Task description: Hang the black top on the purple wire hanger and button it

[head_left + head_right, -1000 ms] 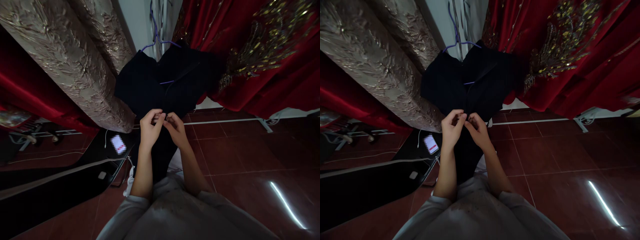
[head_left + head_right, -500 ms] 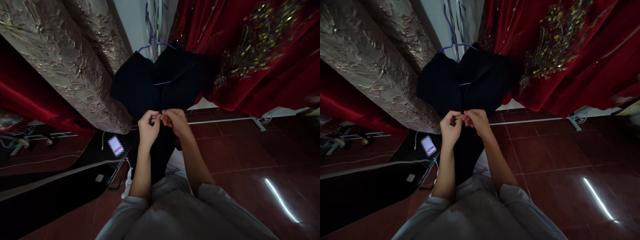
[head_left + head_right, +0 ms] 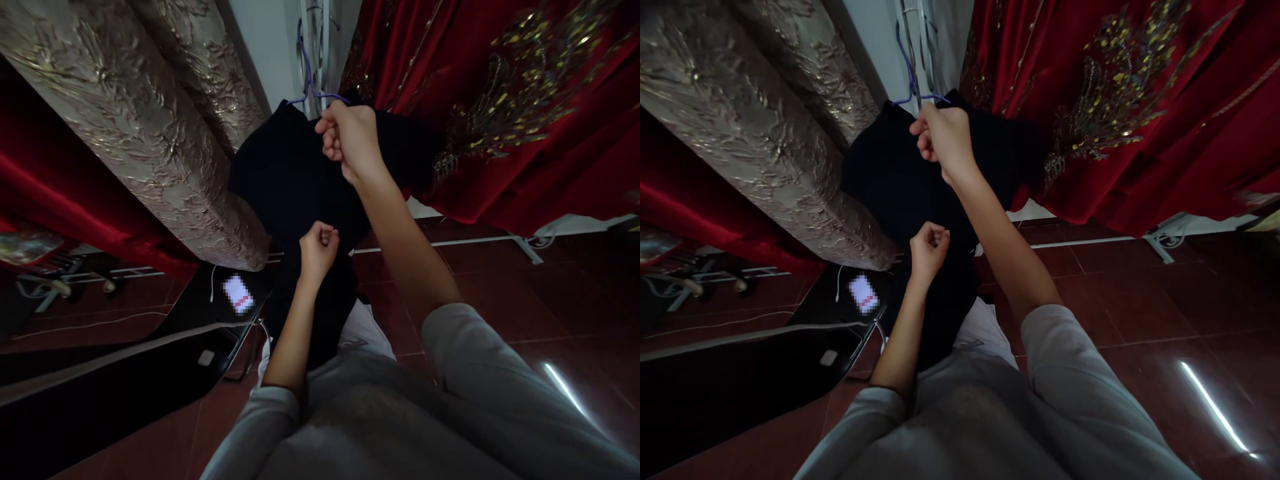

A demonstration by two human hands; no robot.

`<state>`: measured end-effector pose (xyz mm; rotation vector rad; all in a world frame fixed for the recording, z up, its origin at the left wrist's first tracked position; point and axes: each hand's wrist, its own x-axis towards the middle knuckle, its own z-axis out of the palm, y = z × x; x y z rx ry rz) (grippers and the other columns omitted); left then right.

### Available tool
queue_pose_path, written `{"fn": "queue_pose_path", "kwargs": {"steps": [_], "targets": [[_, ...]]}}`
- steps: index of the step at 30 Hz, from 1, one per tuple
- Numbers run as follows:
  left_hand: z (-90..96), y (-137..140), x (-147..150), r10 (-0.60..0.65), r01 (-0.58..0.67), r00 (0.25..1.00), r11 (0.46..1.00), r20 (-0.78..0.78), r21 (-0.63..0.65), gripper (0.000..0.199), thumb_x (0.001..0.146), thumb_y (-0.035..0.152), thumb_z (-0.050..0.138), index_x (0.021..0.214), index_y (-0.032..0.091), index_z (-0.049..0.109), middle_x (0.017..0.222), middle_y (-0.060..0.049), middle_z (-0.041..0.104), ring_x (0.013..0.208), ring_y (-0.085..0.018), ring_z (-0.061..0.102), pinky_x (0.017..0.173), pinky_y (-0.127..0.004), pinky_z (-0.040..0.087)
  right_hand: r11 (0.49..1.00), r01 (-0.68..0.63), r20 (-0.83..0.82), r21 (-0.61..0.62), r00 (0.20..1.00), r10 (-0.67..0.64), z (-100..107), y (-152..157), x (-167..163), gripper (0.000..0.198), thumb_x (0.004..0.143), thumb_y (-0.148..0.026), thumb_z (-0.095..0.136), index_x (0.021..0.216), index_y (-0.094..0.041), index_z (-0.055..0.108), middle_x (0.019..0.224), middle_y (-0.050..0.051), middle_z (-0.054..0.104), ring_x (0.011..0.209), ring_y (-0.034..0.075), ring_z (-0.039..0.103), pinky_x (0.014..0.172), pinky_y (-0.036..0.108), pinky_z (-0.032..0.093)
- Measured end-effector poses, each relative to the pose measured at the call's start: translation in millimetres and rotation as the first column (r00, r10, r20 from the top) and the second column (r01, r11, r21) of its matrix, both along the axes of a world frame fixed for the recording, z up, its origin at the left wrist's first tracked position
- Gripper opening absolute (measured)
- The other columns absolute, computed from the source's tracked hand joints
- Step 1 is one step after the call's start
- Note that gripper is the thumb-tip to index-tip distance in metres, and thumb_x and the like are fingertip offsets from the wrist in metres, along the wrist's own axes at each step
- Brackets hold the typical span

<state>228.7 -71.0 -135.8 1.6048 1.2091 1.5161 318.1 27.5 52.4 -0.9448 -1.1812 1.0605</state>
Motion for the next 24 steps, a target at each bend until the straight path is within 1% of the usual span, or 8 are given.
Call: {"fn": "queue_pose_path", "kwargs": {"steps": [4, 7, 13, 17, 19, 21, 22, 24], "targets": [[53.7, 25, -12, -0.169, 0.177, 0.984, 0.970, -0.063, 0.167, 0.011, 0.092, 0.012, 0.065, 0.099, 0.021, 0.066, 0.088, -0.003, 0.070, 0.077, -0.013, 0.068, 0.071, -0.027, 0.054, 0.993, 0.010, 0.056, 0.115, 0.998, -0.017, -2, -11, -4, 0.039, 0.103, -0.026, 0.051, 0.066, -0.016, 0.058, 0.050, -0.002, 0.048, 0.039, 0.006, 0.035, 0.042, 0.021, 0.024], [107.4, 54, -28, -0.031, 0.017, 0.999, 0.947, 0.038, 0.320, 0.029, 0.096, 0.021, 0.069, 0.124, 0.025, 0.061, 0.103, -0.004, 0.066, 0.090, -0.017, 0.069, 0.078, -0.029, 0.055, 0.986, 0.019, 0.094, 0.163, 0.995, -0.035, -6, -16, 0, 0.038, 0.101, -0.032, 0.056, 0.065, -0.019, 0.059, 0.052, 0.000, 0.050, 0.045, 0.010, 0.040, 0.044, 0.024, 0.030], [163.9, 79, -35, 0.023, -0.013, 0.999, 0.949, -0.027, 0.314, 0.028, 0.098, 0.041, 0.074, 0.098, 0.016, 0.061, 0.085, -0.001, 0.054, 0.093, -0.020, 0.067, 0.077, -0.028, 0.051, 0.974, 0.056, 0.183, 0.219, 0.978, -0.098, -29, -5, 8, 0.036, 0.099, -0.029, 0.058, 0.064, -0.023, 0.061, 0.053, -0.002, 0.054, 0.053, 0.011, 0.046, 0.055, 0.025, 0.040], [184.6, 99, -71, 0.247, -0.081, 0.959, 0.714, -0.141, 0.696, 0.033, 0.103, 0.047, 0.068, 0.089, 0.019, 0.057, 0.080, 0.001, 0.053, 0.075, -0.010, 0.056, 0.072, -0.026, 0.047, 0.991, 0.028, 0.265, 0.131, 0.962, -0.062, -76, -10, 6, 0.038, 0.092, -0.011, 0.056, 0.056, -0.018, 0.058, 0.043, -0.005, 0.048, 0.046, 0.007, 0.042, 0.051, 0.023, 0.034], [185.1, 123, -107, 0.414, -0.286, 0.910, 0.624, 0.003, 0.727, 0.038, 0.102, 0.057, 0.065, 0.092, 0.022, 0.057, 0.090, -0.001, 0.061, 0.090, -0.015, 0.060, 0.085, -0.032, 0.048, 0.995, -0.012, 0.291, 0.104, 0.957, -0.018, -96, -18, 2, 0.036, 0.089, -0.010, 0.056, 0.054, -0.018, 0.056, 0.046, -0.004, 0.050, 0.046, 0.008, 0.045, 0.050, 0.024, 0.033], [169.5, 148, -142, 0.499, -0.509, 0.851, 0.707, 0.164, 0.491, 0.047, 0.097, 0.061, 0.070, 0.080, 0.023, 0.048, 0.088, -0.001, 0.062, 0.104, -0.018, 0.063, 0.090, -0.036, 0.045, 0.992, -0.045, 0.311, 0.118, 0.950, 0.006, -107, -24, -4, 0.035, 0.088, -0.012, 0.056, 0.054, -0.019, 0.054, 0.050, -0.002, 0.054, 0.048, 0.009, 0.048, 0.051, 0.025, 0.034], [155.2, 157, -156, 0.461, -0.515, 0.854, 0.812, 0.240, 0.274, 0.052, 0.100, 0.057, 0.068, 0.072, 0.023, 0.039, 0.079, -0.001, 0.060, 0.114, -0.018, 0.063, 0.085, -0.035, 0.043, 0.989, -0.062, 0.324, 0.135, 0.946, 0.016, -108, -26, -7, 0.035, 0.088, -0.014, 0.057, 0.054, -0.019, 0.053, 0.052, -0.001, 0.056, 0.049, 0.009, 0.049, 0.052, 0.025, 0.034], [117.3, 166, -170, 0.283, -0.300, 0.901, 0.954, 0.329, 0.004, 0.051, 0.113, 0.039, 0.050, 0.070, 0.020, 0.030, 0.068, 0.000, 0.055, 0.114, -0.011, 0.064, 0.081, -0.033, 0.035, 0.979, -0.112, 0.365, 0.168, 0.930, 0.043, -109, -28, -10, 0.033, 0.087, -0.017, 0.058, 0.054, -0.019, 0.054, 0.056, 0.000, 0.059, 0.053, 0.010, 0.051, 0.054, 0.025, 0.034]]}}
